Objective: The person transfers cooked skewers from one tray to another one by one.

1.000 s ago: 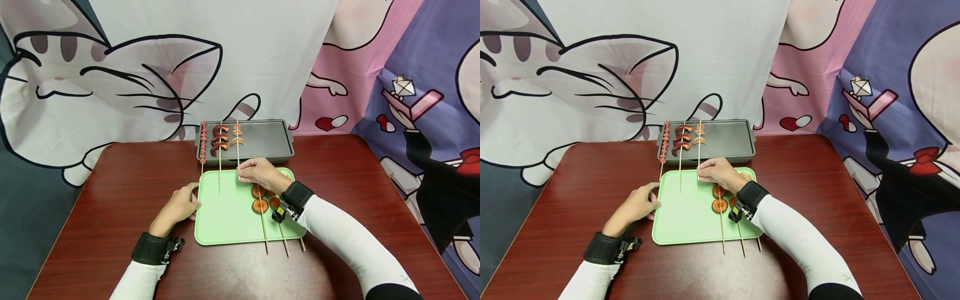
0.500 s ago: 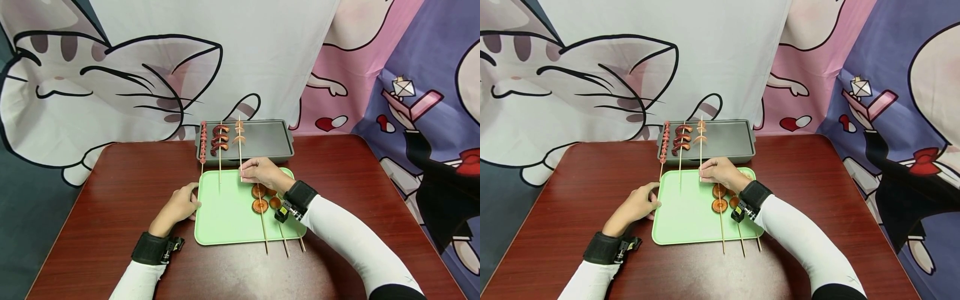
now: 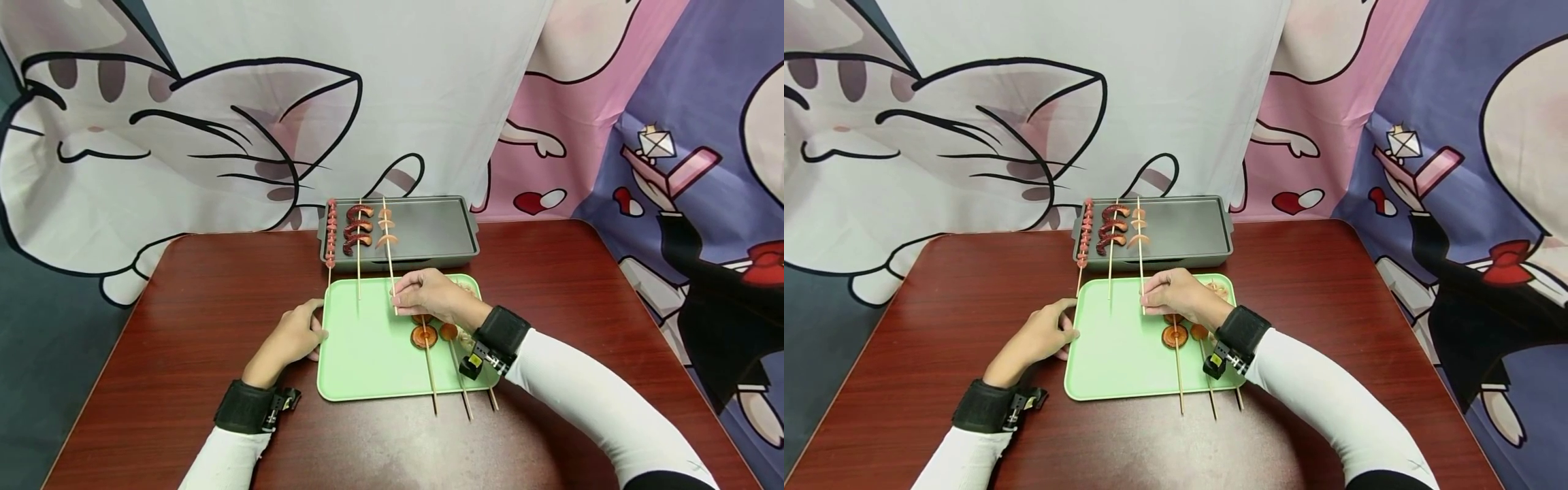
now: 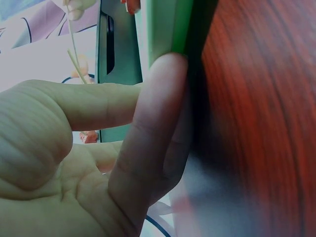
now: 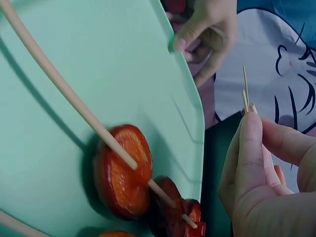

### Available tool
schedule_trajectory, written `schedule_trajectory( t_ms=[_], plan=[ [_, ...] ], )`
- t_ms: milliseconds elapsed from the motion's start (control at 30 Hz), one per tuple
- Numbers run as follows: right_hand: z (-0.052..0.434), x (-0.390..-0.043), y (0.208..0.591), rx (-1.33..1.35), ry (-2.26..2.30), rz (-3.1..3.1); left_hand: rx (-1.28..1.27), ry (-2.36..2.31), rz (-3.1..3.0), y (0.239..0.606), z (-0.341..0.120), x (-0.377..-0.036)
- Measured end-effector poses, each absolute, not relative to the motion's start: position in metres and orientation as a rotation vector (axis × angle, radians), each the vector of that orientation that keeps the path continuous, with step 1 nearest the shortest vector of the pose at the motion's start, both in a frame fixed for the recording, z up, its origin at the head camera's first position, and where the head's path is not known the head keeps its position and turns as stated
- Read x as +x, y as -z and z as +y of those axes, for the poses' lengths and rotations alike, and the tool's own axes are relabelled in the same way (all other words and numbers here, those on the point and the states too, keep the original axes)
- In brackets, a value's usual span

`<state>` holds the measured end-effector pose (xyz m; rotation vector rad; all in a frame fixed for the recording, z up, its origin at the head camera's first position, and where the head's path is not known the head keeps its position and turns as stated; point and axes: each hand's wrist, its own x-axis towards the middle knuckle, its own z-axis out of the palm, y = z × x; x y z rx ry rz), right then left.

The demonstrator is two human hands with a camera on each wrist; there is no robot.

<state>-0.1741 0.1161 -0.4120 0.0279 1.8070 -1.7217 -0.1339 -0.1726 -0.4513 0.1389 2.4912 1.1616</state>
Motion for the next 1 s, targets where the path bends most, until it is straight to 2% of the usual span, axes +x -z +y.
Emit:
schedule_trajectory(
  t_ms=[1000],
  plan=[
    [0.132, -0.118, 0.411, -0.137, 1.656, 1.702, 0.143, -1.153, 2.486, 0.453, -0.174, -0.135]
  ],
)
